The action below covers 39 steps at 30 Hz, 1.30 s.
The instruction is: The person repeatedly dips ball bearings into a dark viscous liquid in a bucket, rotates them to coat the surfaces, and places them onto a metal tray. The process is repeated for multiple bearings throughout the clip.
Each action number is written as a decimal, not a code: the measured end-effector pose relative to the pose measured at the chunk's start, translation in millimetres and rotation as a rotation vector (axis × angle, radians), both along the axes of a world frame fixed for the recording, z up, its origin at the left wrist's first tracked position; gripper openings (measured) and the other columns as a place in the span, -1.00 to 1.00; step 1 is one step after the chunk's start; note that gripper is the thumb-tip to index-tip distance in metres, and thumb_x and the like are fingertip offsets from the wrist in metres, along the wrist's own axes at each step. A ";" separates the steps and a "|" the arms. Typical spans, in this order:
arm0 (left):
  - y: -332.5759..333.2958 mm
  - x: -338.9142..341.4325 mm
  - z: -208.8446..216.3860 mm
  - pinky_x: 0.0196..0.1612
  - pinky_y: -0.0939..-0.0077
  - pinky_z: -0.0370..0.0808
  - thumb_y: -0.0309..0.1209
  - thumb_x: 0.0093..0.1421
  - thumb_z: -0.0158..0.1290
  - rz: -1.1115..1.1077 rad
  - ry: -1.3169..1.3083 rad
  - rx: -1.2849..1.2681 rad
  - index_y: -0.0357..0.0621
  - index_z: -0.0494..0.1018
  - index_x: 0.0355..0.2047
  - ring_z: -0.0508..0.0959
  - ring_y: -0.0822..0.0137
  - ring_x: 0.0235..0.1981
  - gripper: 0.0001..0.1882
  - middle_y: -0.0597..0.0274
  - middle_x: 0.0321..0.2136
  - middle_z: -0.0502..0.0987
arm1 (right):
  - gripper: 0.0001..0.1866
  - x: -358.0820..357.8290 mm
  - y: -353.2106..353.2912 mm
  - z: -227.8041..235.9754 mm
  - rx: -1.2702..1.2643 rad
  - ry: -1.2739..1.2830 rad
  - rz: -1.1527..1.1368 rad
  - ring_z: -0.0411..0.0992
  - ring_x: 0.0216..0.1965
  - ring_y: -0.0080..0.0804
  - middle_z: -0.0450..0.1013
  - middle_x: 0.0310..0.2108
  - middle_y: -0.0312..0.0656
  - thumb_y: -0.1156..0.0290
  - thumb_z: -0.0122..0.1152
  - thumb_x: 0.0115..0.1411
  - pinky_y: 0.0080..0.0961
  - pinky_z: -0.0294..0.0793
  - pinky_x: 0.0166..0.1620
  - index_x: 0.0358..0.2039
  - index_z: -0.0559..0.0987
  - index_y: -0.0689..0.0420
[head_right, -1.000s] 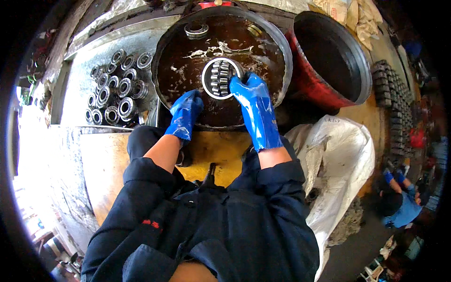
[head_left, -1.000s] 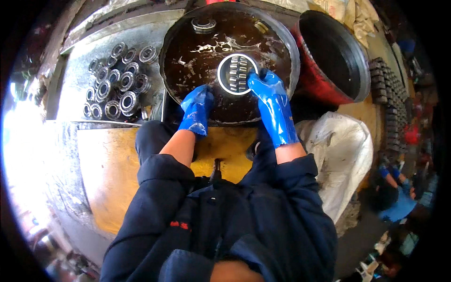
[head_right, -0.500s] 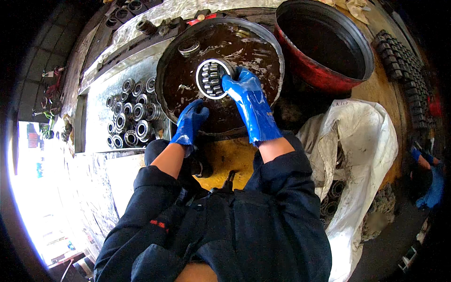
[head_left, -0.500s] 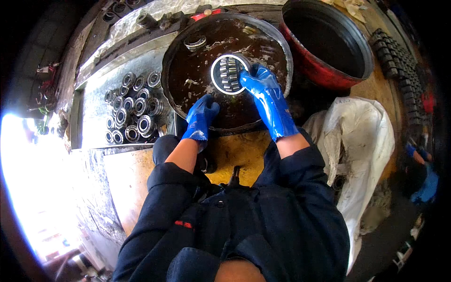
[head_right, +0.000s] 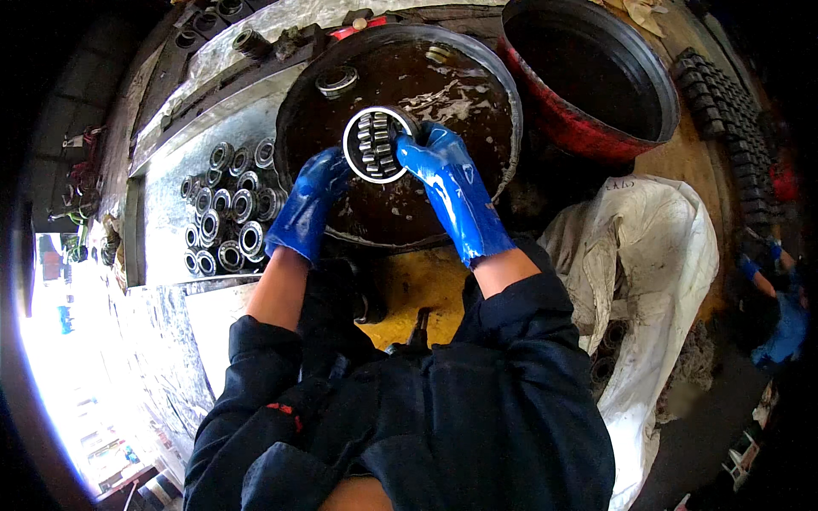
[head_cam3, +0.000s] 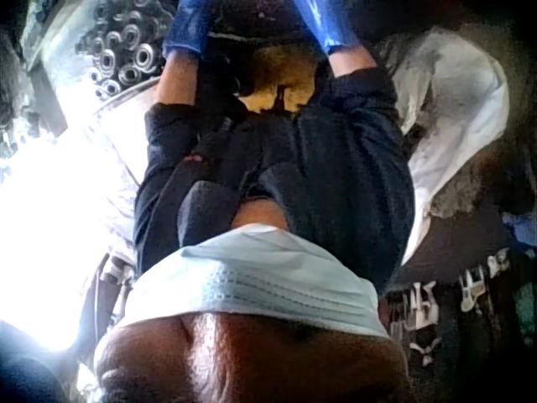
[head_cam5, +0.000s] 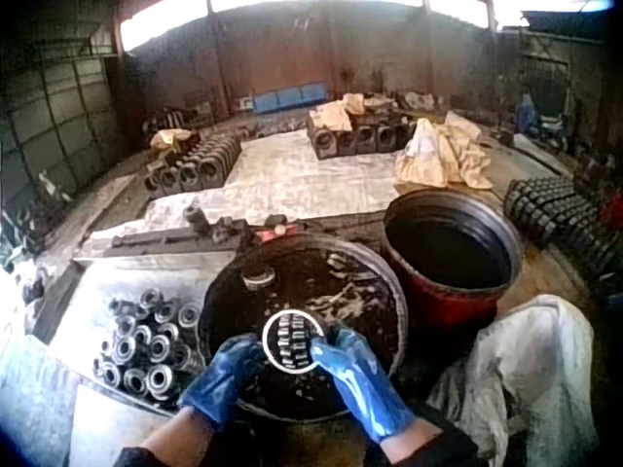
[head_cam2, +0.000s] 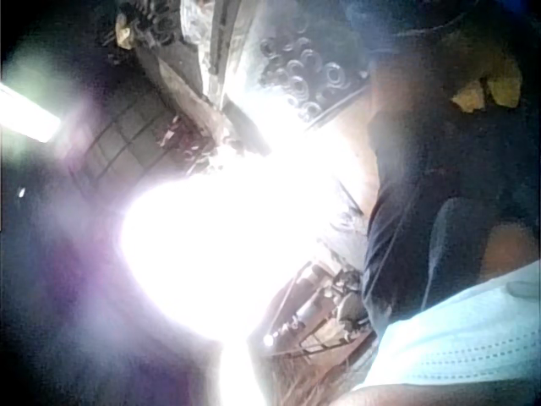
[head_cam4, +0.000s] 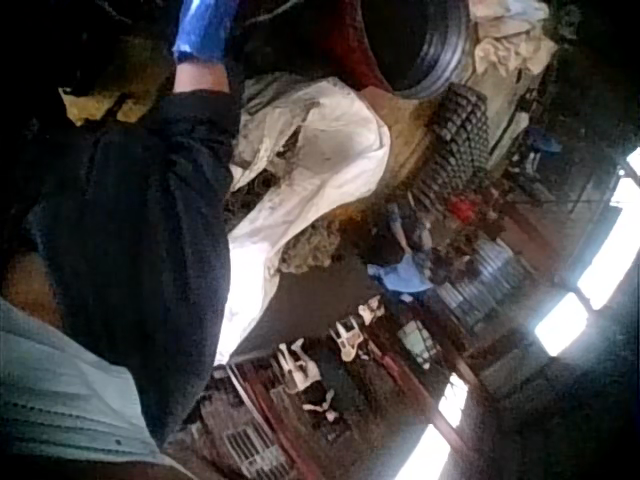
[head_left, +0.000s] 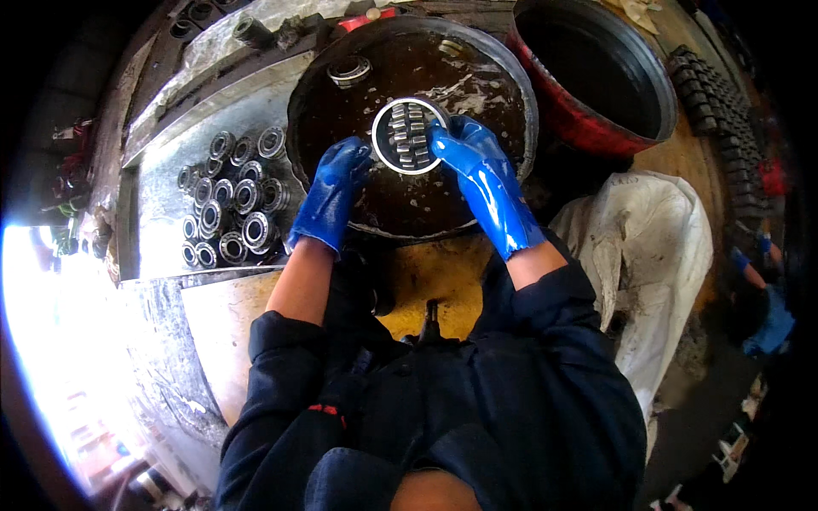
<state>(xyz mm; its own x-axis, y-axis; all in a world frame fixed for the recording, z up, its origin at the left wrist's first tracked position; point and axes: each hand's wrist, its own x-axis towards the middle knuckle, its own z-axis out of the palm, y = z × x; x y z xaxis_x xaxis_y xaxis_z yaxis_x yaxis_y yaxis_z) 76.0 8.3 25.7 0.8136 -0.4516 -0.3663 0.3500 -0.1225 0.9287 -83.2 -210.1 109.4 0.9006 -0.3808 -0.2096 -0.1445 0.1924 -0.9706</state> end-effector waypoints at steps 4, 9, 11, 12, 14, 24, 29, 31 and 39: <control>-12.5 6.6 3.1 0.08 0.16 0.57 0.12 0.42 -0.04 0.092 0.490 -0.236 -0.14 0.50 0.13 0.62 0.16 -0.01 -0.41 0.10 0.06 0.60 | -0.61 2.5 9.8 -4.6 0.028 -0.003 0.015 0.52 -0.10 -0.52 0.62 -0.10 -0.19 0.30 0.27 0.33 -0.55 0.45 0.08 0.06 0.61 0.28; -25.8 8.4 -2.1 0.12 -0.08 0.54 0.16 0.45 -0.23 0.008 0.716 -0.510 -0.14 0.52 0.14 0.61 -0.05 -0.01 -0.34 -0.05 0.04 0.62 | -0.65 11.7 18.7 -25.0 0.113 0.040 0.057 0.54 -0.19 -0.52 0.62 -0.15 -0.18 0.35 0.29 0.31 -0.56 0.53 -0.02 0.03 0.62 0.29; -38.3 -10.8 43.4 -0.16 0.06 0.64 0.07 0.51 -0.44 0.091 0.704 -0.411 -0.06 0.54 0.04 0.63 0.10 -0.30 -0.37 0.10 -0.23 0.67 | -0.63 12.8 19.2 -21.9 0.137 0.061 0.051 0.56 -0.20 -0.50 0.63 -0.16 -0.16 0.35 0.30 0.29 -0.55 0.56 -0.05 0.03 0.62 0.29; -39.2 -10.0 46.6 -0.21 0.07 0.63 0.07 0.50 -0.42 0.077 0.697 -0.442 -0.05 0.55 -0.01 0.61 0.12 -0.35 -0.38 0.14 -0.29 0.65 | -0.62 15.8 20.2 -20.8 0.152 0.063 0.052 0.57 -0.20 -0.49 0.63 -0.17 -0.16 0.35 0.31 0.28 -0.54 0.58 -0.06 0.04 0.61 0.30; -40.4 -11.1 51.6 -0.29 0.08 0.61 0.03 0.49 -0.39 0.020 0.785 -0.490 -0.02 0.55 -0.13 0.57 0.15 -0.44 -0.44 0.19 -0.40 0.61 | -0.61 20.4 19.8 -28.4 0.167 0.072 0.071 0.59 -0.18 -0.46 0.64 -0.16 -0.14 0.36 0.31 0.27 -0.53 0.59 -0.04 0.05 0.61 0.29; -25.2 -5.9 38.1 -0.24 0.15 0.69 -0.12 0.48 -0.28 0.080 0.717 -0.673 -0.10 0.56 -0.09 0.66 0.15 -0.34 -0.55 0.10 -0.29 0.65 | -0.44 30.0 19.4 6.1 0.354 0.110 0.070 0.60 -0.09 -0.25 0.61 -0.02 -0.12 -0.09 0.12 0.38 -0.23 0.64 -0.01 0.11 0.59 0.12; -38.1 -10.3 32.8 0.05 0.05 0.60 -0.07 0.47 -0.14 0.316 0.496 -0.464 -0.11 0.59 0.04 0.67 0.06 -0.13 -0.54 0.06 -0.06 0.67 | -0.43 24.4 25.3 -12.2 0.243 0.092 0.030 0.60 -0.09 -0.24 0.61 -0.02 -0.12 -0.10 0.11 0.37 -0.22 0.64 -0.01 0.11 0.59 0.11; -31.9 -3.1 22.2 0.09 0.24 0.60 -0.22 0.47 -0.06 0.418 0.476 -0.418 -0.28 0.51 0.13 0.67 0.11 -0.07 -0.58 -0.01 -0.03 0.65 | -0.43 25.0 29.9 -14.2 0.244 0.088 0.028 0.60 -0.09 -0.23 0.61 -0.02 -0.12 -0.11 0.11 0.37 -0.21 0.64 -0.01 0.11 0.59 0.11; -30.6 -23.0 37.0 0.06 0.31 0.58 -0.24 0.47 -0.03 0.392 0.281 -0.363 -0.29 0.51 0.11 0.65 0.19 -0.09 -0.60 0.03 -0.05 0.65 | -0.41 24.4 29.3 -20.3 0.246 0.085 0.001 0.60 -0.09 -0.21 0.60 -0.02 -0.11 -0.13 0.11 0.36 -0.19 0.64 -0.01 0.11 0.59 0.11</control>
